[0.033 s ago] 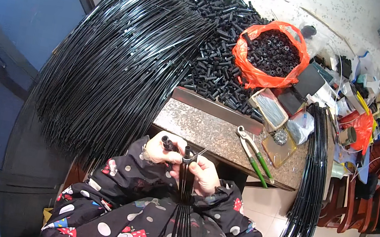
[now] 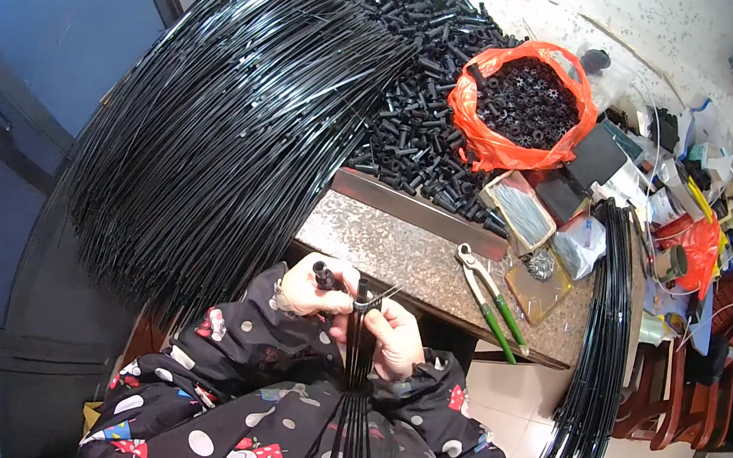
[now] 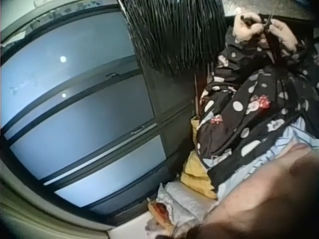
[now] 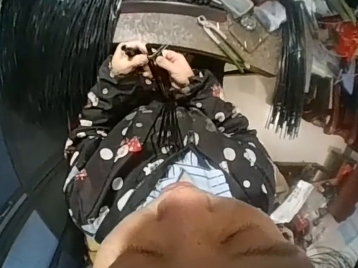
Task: Manually attaching and tightening connectors on bundles of black cables using pliers.
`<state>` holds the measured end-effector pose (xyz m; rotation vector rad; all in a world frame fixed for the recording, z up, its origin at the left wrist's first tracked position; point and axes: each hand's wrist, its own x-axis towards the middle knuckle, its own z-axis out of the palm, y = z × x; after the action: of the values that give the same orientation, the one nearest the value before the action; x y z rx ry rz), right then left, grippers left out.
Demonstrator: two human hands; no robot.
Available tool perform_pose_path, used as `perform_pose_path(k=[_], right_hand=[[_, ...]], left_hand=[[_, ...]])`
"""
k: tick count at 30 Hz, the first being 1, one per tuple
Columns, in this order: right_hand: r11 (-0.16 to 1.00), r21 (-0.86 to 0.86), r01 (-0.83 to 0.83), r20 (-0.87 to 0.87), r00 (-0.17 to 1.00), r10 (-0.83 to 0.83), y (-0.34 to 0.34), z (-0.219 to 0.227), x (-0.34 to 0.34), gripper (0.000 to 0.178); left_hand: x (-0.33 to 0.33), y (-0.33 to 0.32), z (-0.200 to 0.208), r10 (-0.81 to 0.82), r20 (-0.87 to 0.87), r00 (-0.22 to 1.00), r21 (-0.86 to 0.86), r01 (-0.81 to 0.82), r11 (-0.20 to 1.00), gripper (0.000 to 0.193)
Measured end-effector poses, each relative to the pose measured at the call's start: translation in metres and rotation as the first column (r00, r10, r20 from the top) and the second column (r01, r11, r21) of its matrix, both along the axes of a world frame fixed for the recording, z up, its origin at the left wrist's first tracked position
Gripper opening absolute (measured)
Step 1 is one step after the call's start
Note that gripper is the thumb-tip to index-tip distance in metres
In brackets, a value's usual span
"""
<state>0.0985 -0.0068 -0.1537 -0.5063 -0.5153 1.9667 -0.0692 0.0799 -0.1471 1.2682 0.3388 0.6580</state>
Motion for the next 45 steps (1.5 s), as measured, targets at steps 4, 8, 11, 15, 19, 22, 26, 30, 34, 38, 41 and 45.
perform_pose_path(k=[4,8,11,15,19,22,26,30,34,38,41,45], right_hand=[[0.998,-0.032,-0.05,0.079,0.996,0.052,0.0,0.008,0.001,0.027],[0.988,0.031,-0.152,0.065,0.987,0.15,0.0,0.004,0.001,0.028],[0.979,0.084,-0.188,0.119,0.977,0.178,0.001,0.007,0.004,0.025],[0.987,0.052,-0.154,0.096,0.984,0.148,-0.014,0.016,-0.001,0.026],[0.994,0.04,-0.1,0.107,0.99,0.096,-0.025,0.022,-0.004,0.019],[0.99,0.075,0.116,0.177,0.976,-0.128,-0.032,0.027,-0.01,0.023],[0.956,0.154,0.251,0.254,0.925,-0.284,-0.037,0.019,-0.027,0.017],[0.943,0.075,0.323,0.166,0.929,-0.332,-0.035,0.02,-0.033,0.012],[0.944,0.051,0.325,0.192,0.925,-0.329,-0.027,0.009,-0.024,0.011],[0.951,0.047,0.306,0.189,0.932,-0.31,-0.027,0.006,-0.023,0.011],[0.959,0.023,0.282,0.172,0.944,-0.282,-0.028,0.008,-0.024,0.012],[0.957,0.005,0.289,0.164,0.944,-0.286,-0.025,0.005,-0.022,0.013]], left_hand=[[0.001,0.003,0.005,-0.046,0.05,0.998,-0.033,0.048,0.998,0.012],[-0.002,0.013,0.011,-0.275,0.103,0.956,0.055,0.27,0.961,0.015],[0.002,0.015,0.017,-0.35,0.125,0.928,0.116,0.336,0.935,0.015],[-0.004,0.002,0.024,-0.319,0.047,0.947,0.077,0.315,0.946,0.013],[-0.009,-0.01,0.041,-0.278,-0.057,0.959,0.039,0.28,0.959,0.017],[-0.006,-0.011,0.056,0.08,-0.137,0.987,0.362,-0.025,0.932,0.03],[0.013,-0.02,0.088,0.159,-0.049,0.986,0.18,-0.147,0.973,0.044],[0.011,-0.017,0.076,-0.155,-0.238,0.959,-0.014,0.156,0.988,0.04],[0.01,-0.007,0.067,0.09,-0.245,0.965,0.043,-0.082,0.996,0.034],[0.003,-0.012,0.076,0.127,-0.157,0.979,0.031,-0.124,0.992,0.029],[-0.001,-0.014,0.077,0.1,-0.049,0.994,-0.068,-0.103,0.992,0.029],[0.001,-0.01,0.078,0.17,-0.262,0.95,0.388,-0.057,0.92,0.03]])
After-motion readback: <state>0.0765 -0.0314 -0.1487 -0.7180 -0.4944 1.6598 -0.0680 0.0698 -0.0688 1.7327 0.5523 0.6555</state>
